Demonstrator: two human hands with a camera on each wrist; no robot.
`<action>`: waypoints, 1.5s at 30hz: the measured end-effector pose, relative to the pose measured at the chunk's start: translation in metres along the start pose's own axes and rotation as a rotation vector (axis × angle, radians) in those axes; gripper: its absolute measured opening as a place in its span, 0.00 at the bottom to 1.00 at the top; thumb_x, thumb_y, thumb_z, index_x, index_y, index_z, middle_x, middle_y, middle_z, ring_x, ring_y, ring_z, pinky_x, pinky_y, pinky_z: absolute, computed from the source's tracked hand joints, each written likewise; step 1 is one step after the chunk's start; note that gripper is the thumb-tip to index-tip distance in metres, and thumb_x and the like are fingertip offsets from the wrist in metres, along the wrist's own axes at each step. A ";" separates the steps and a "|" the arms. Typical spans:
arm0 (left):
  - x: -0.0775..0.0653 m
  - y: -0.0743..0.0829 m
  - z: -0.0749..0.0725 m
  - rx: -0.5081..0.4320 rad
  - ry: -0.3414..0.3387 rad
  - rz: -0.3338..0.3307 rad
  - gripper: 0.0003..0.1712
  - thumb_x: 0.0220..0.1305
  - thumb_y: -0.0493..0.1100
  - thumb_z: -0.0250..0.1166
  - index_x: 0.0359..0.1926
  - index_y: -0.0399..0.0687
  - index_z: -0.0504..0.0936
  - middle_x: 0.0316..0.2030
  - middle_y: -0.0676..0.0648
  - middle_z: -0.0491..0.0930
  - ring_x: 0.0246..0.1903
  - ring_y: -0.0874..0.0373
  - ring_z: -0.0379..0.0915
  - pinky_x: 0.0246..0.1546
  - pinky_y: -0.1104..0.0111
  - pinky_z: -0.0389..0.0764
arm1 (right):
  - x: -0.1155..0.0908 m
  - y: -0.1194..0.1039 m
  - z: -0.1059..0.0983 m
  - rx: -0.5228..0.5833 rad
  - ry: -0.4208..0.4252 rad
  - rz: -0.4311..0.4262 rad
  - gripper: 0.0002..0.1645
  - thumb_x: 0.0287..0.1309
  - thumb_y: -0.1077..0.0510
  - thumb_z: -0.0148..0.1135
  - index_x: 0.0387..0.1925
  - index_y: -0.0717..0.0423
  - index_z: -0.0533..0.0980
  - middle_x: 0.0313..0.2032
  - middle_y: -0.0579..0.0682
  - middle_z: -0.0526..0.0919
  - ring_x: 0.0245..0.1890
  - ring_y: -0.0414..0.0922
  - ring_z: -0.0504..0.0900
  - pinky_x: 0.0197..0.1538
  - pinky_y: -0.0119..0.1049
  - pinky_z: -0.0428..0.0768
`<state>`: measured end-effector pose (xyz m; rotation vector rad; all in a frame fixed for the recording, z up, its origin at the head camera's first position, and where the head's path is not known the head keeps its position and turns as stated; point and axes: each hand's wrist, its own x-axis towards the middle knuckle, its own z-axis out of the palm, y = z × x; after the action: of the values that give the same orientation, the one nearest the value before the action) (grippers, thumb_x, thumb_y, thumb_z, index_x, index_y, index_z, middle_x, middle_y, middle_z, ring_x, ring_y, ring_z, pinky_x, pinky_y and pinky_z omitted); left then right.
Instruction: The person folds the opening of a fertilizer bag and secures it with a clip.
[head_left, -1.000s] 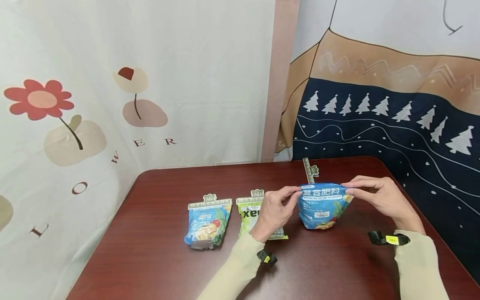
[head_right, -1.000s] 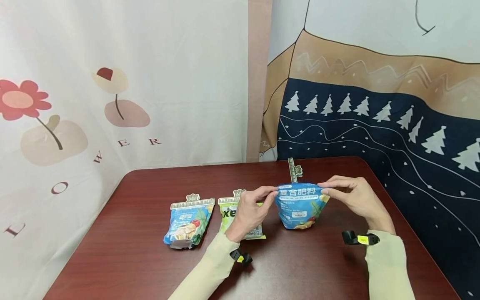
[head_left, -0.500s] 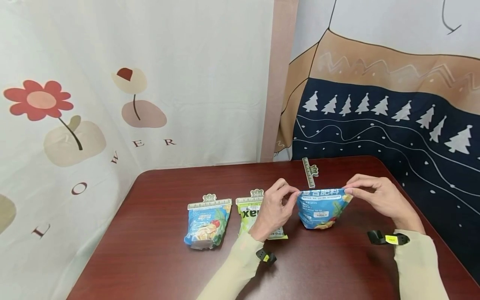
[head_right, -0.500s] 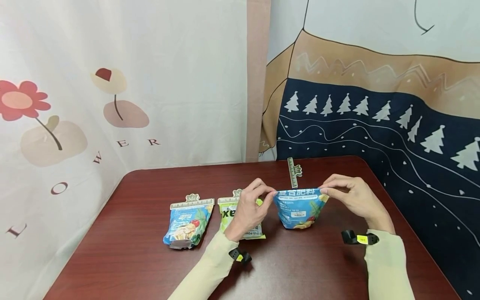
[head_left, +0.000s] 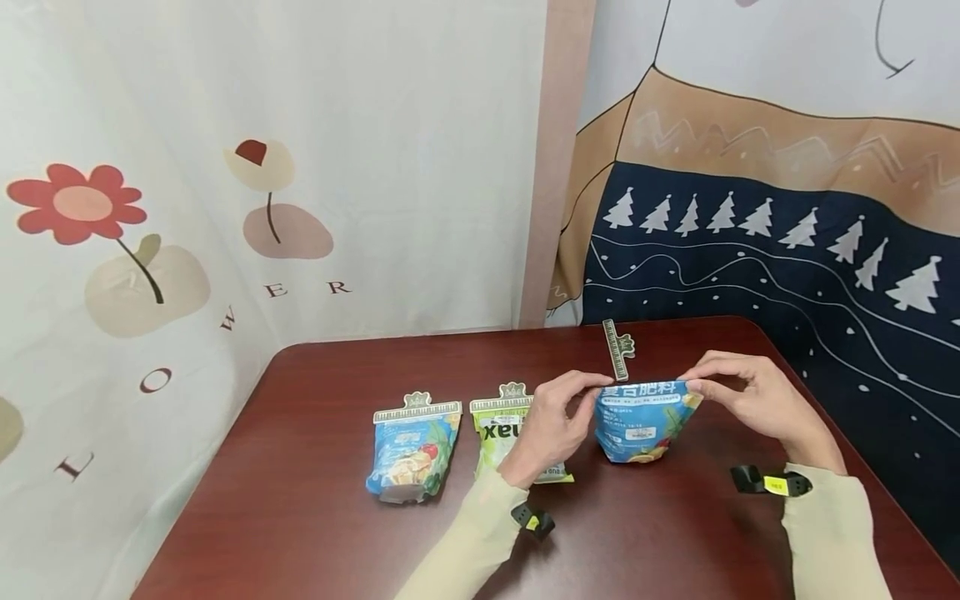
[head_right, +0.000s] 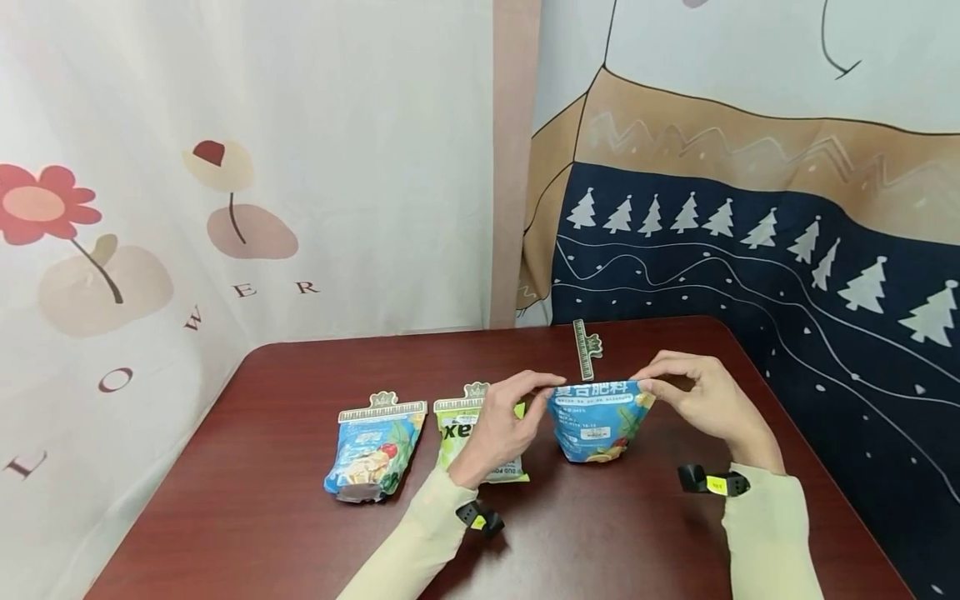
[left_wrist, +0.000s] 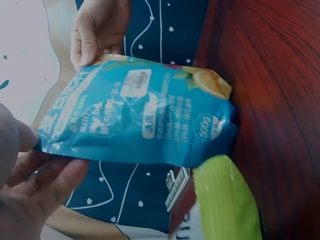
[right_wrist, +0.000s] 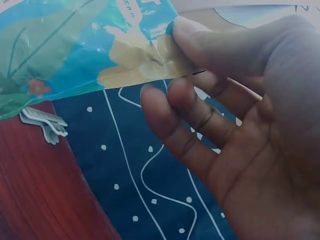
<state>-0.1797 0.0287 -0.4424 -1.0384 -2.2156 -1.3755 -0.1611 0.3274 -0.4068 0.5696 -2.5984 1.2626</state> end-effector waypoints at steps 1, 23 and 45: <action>0.000 0.000 0.000 -0.004 -0.010 0.001 0.13 0.75 0.35 0.58 0.53 0.49 0.85 0.44 0.51 0.85 0.39 0.67 0.79 0.39 0.82 0.80 | 0.000 -0.001 0.001 -0.009 0.001 0.004 0.10 0.64 0.62 0.69 0.44 0.48 0.88 0.39 0.45 0.86 0.39 0.37 0.77 0.38 0.29 0.81; 0.031 0.027 0.019 0.313 -0.148 -0.008 0.09 0.72 0.48 0.66 0.48 0.54 0.87 0.44 0.56 0.86 0.45 0.65 0.77 0.48 0.83 0.77 | 0.013 -0.023 0.026 -0.085 -0.019 -0.087 0.12 0.58 0.60 0.75 0.43 0.42 0.89 0.40 0.41 0.88 0.41 0.31 0.80 0.41 0.25 0.82; 0.027 0.022 0.023 0.149 -0.065 -0.037 0.06 0.70 0.44 0.68 0.43 0.52 0.89 0.40 0.56 0.88 0.42 0.68 0.79 0.45 0.87 0.76 | 0.013 -0.018 0.023 -0.052 -0.024 -0.072 0.11 0.58 0.60 0.75 0.40 0.40 0.89 0.37 0.39 0.88 0.38 0.34 0.82 0.39 0.27 0.84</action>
<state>-0.1800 0.0653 -0.4231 -1.0078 -2.3543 -1.1858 -0.1659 0.2960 -0.4040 0.6667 -2.5967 1.1692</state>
